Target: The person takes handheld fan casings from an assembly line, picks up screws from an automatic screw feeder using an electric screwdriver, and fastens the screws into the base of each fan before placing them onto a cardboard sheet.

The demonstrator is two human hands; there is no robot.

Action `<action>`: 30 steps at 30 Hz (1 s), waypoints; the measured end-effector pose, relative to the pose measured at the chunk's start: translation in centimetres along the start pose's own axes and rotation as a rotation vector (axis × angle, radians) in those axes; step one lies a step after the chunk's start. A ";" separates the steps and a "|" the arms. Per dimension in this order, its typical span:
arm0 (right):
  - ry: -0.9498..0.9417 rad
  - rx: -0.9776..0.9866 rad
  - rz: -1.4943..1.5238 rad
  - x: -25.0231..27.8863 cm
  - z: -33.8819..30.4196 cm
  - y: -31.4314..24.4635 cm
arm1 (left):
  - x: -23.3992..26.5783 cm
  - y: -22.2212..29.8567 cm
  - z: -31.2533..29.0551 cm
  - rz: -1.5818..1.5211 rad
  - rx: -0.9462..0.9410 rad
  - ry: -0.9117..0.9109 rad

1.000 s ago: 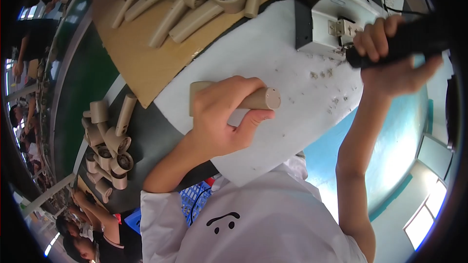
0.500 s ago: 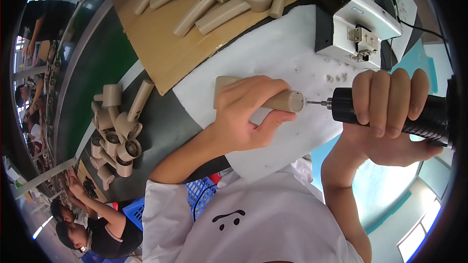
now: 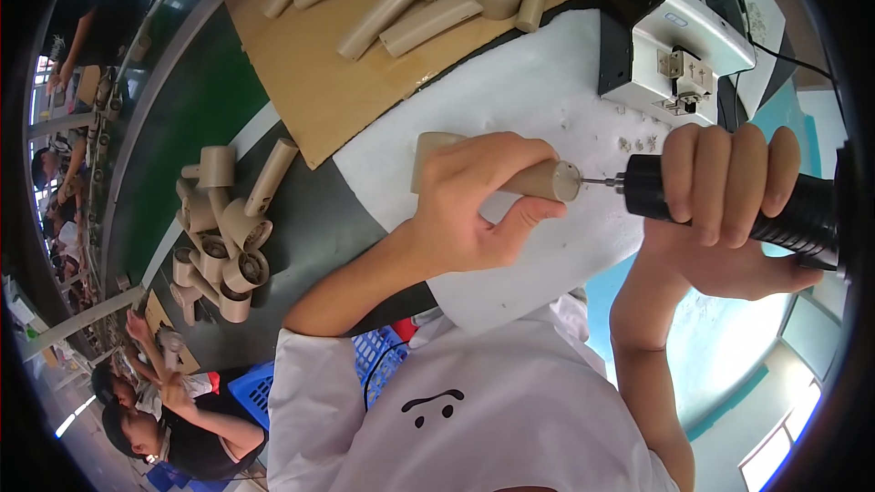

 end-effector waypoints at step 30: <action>0.314 0.000 -0.804 11.6 2.7 -3.9 | 0.2 0.3 0.5 0.020 -0.061 0.049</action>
Point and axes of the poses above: each hand's wrist, its own z-axis towards the middle knuckle, its own x-axis out of the back of the hand, y = z × x, the point moved 7 cm from there along z, towards the middle knuckle, and after that the axes turned 5 degrees about x, right-handed, at the moved point
